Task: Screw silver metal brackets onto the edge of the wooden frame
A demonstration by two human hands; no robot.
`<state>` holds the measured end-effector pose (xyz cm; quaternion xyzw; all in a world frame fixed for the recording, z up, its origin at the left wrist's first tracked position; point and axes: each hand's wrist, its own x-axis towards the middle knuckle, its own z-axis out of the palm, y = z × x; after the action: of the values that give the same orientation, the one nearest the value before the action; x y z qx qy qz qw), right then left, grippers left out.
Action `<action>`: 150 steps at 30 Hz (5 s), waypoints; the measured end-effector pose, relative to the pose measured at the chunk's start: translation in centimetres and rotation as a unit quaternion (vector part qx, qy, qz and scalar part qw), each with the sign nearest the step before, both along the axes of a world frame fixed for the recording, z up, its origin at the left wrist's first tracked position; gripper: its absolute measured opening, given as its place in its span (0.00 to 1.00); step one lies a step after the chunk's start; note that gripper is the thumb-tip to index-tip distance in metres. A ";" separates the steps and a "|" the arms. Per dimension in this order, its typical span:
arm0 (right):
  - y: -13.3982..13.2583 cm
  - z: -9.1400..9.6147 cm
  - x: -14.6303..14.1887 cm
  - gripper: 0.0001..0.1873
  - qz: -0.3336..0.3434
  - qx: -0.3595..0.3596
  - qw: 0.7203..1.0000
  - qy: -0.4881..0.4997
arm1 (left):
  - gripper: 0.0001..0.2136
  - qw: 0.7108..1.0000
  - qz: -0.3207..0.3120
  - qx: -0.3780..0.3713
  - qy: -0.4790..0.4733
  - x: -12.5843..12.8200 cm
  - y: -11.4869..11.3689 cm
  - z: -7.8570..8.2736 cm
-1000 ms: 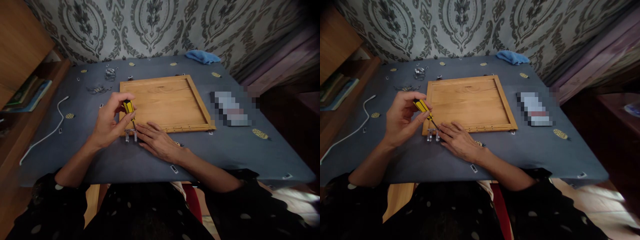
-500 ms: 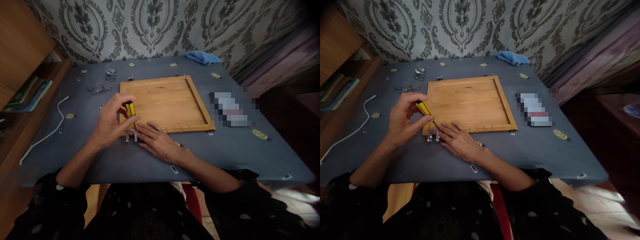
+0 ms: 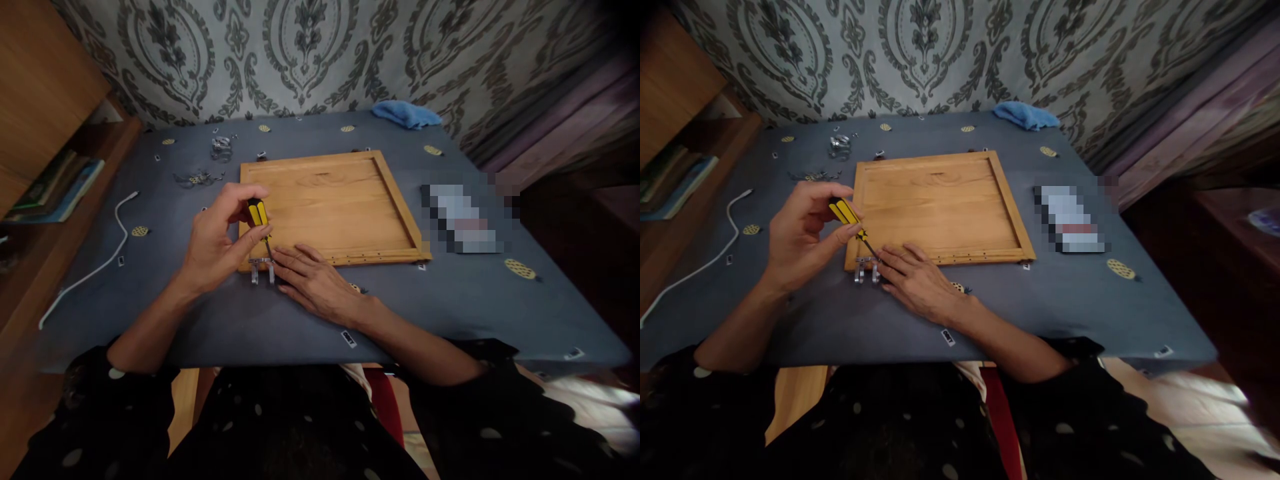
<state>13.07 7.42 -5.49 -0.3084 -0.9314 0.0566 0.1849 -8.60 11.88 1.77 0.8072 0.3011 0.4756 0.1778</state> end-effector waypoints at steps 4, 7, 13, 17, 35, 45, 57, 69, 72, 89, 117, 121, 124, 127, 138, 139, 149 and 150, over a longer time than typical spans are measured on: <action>0.0 0.1 0.1 0.20 -0.009 0.014 1.000 0.018 | 0.18 1.000 0.008 0.007 0.011 0.0 -0.1 0.1; -0.1 0.1 0.1 0.19 -0.010 0.023 0.999 0.029 | 0.17 1.000 0.012 -0.002 0.023 0.0 -0.2 0.2; -0.2 0.1 0.1 0.20 -0.001 0.030 0.999 0.040 | 0.17 0.999 0.013 0.008 0.030 0.0 -0.2 0.2; -0.2 0.1 0.1 0.20 -0.001 0.031 0.999 0.037 | 0.17 0.999 0.010 0.005 0.030 -0.1 -0.1 0.1; -0.4 0.2 -0.2 0.17 -0.022 0.042 0.999 0.026 | 0.18 1.000 0.006 0.002 0.023 -0.1 0.0 -0.1; -0.4 0.3 -0.2 0.18 -0.026 0.041 0.999 0.020 | 0.19 0.999 -0.003 0.021 0.031 -0.1 0.0 -0.2; -0.3 0.3 -0.1 0.18 -0.023 0.025 0.999 0.021 | 0.19 0.999 0.006 0.020 0.038 0.1 -0.3 0.1; -0.3 0.4 0.0 0.19 -0.020 0.015 1.000 0.012 | 0.17 0.999 0.014 0.012 0.048 -0.1 -0.4 0.0; -0.3 0.4 0.0 0.19 -0.016 0.019 1.000 0.018 | 0.18 0.998 0.015 0.025 0.050 0.0 -0.3 0.0; -0.3 0.2 0.2 0.19 -0.008 0.018 0.998 0.052 | 0.17 0.997 0.019 0.031 0.068 -0.1 -0.3 0.0; -0.2 0.3 0.0 0.16 -0.009 0.041 0.998 0.055 | 0.15 0.997 -0.047 -0.061 0.022 0.4 -0.2 0.8; -0.2 0.4 0.0 0.16 -0.011 0.035 0.998 0.051 | 0.15 0.995 -0.060 -0.076 0.028 0.5 -0.3 1.2; -0.2 0.3 0.0 0.16 -0.009 0.032 0.998 0.054 | 0.15 0.997 -0.039 -0.066 0.027 0.4 -0.2 0.8; -0.2 0.3 0.0 0.15 -0.010 0.034 0.998 0.055 | 0.16 0.999 0.004 -0.037 0.027 0.5 0.0 0.3; 0.0 0.2 0.0 0.15 -0.009 0.053 0.996 0.067 | 0.18 0.998 -0.030 -0.062 -0.009 0.6 0.2 1.0; 0.0 0.2 0.0 0.15 -0.008 0.053 0.996 0.067 | 0.18 0.996 -0.046 -0.072 -0.004 0.4 0.3 1.2; 0.0 0.3 0.0 0.15 -0.003 0.048 0.996 0.079 | 0.15 0.994 -0.060 -0.070 -0.050 0.0 -0.6 2.9; 0.0 0.3 0.0 0.15 -0.001 0.046 0.996 0.081 | 0.15 0.995 -0.040 -0.059 -0.069 0.1 -0.8 3.2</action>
<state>13.08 7.46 -5.21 -0.2951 -0.9147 0.0384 0.2734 -8.53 11.08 4.94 0.7721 0.2833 0.5040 0.2639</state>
